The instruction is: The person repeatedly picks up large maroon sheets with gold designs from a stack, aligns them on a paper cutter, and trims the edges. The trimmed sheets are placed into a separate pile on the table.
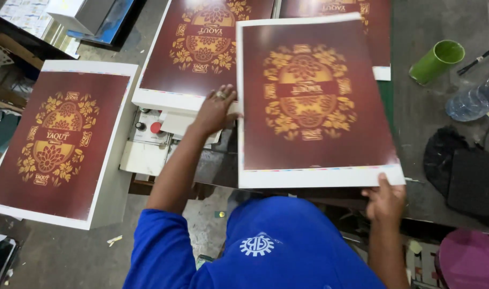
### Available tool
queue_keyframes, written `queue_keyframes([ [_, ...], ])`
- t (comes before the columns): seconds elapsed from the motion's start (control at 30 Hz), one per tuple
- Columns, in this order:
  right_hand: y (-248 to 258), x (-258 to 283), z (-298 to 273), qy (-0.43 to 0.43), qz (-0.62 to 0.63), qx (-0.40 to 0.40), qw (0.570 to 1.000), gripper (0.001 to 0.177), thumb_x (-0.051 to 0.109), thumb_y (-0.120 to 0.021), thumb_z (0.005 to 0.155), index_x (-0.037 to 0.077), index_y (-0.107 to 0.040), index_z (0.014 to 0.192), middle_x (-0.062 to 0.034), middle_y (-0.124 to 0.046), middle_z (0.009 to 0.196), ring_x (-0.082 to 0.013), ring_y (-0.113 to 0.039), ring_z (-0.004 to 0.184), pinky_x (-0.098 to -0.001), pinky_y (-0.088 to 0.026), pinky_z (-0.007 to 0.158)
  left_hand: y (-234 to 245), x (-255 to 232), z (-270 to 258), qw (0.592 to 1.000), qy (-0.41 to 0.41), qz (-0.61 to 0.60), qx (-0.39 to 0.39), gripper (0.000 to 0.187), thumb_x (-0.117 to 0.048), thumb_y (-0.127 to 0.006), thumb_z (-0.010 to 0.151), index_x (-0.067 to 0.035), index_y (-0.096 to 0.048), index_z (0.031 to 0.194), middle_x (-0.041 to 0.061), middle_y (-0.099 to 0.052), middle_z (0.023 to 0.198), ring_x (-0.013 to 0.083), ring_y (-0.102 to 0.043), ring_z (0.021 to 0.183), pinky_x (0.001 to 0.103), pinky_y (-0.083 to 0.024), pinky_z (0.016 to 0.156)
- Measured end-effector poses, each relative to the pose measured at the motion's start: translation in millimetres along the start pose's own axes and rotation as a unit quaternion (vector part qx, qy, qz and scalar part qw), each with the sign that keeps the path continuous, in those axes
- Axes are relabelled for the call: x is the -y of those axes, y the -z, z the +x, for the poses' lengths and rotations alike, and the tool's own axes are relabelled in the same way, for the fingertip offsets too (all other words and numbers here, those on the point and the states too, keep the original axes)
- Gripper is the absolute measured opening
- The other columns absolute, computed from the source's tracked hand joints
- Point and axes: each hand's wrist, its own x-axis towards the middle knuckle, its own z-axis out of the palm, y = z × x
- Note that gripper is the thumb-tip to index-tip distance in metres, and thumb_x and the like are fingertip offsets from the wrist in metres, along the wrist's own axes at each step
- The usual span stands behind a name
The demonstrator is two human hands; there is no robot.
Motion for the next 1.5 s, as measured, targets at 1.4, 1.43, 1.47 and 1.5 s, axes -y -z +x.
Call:
queue_keyframes([
  [1.4, -118.2, -43.2, -24.3, -0.134, -0.135, 0.168, 0.967, 0.052, 0.031, -0.059, 0.101, 0.003, -0.054, 0.145, -0.0140, -0.076, 0.111, -0.0199, -0.073, 0.086, -0.0265, -0.054, 0.058, 46.7, -153.3, -63.2, 0.982, -0.151, -0.085, -0.081, 0.022, -0.016, -0.074, 0.088, -0.002, -0.072, 0.104, 0.013, -0.073, 0.092, 0.0274, -0.069, 0.067, 0.041, -0.055, 0.061],
  [1.43, -135.9, -44.1, -31.3, -0.130, -0.123, 0.238, 0.955, 0.050, 0.030, -0.059, 0.099, 0.003, -0.055, 0.141, -0.0118, -0.075, 0.113, -0.0198, -0.074, 0.091, -0.0272, -0.056, 0.061, 43.2, -159.9, -59.9, 0.980, -0.165, -0.088, -0.065, 0.020, -0.019, -0.074, 0.091, -0.003, -0.070, 0.102, 0.013, -0.072, 0.093, 0.0278, -0.070, 0.070, 0.042, -0.057, 0.065],
  [1.47, -151.0, -45.4, -43.6, -0.131, -0.111, 0.305, 0.937, 0.048, 0.029, -0.060, 0.097, 0.004, -0.055, 0.137, -0.0096, -0.075, 0.115, -0.0197, -0.075, 0.095, -0.0279, -0.058, 0.063, 40.1, -168.7, -60.4, 0.979, -0.176, -0.094, -0.045, 0.020, -0.021, -0.074, 0.093, -0.003, -0.069, 0.100, 0.013, -0.072, 0.094, 0.0281, -0.071, 0.074, 0.043, -0.058, 0.068],
  [1.5, -152.8, -53.7, -46.5, -0.131, -0.112, 0.305, 0.937, 0.048, 0.029, -0.060, 0.097, 0.004, -0.055, 0.137, -0.0096, -0.075, 0.115, -0.0197, -0.075, 0.095, -0.0279, -0.058, 0.063, 38.0, -168.6, -60.9, 0.979, -0.176, -0.095, -0.046, 0.020, -0.021, -0.074, 0.093, -0.003, -0.069, 0.100, 0.013, -0.072, 0.094, 0.0281, -0.071, 0.074, 0.043, -0.058, 0.068],
])
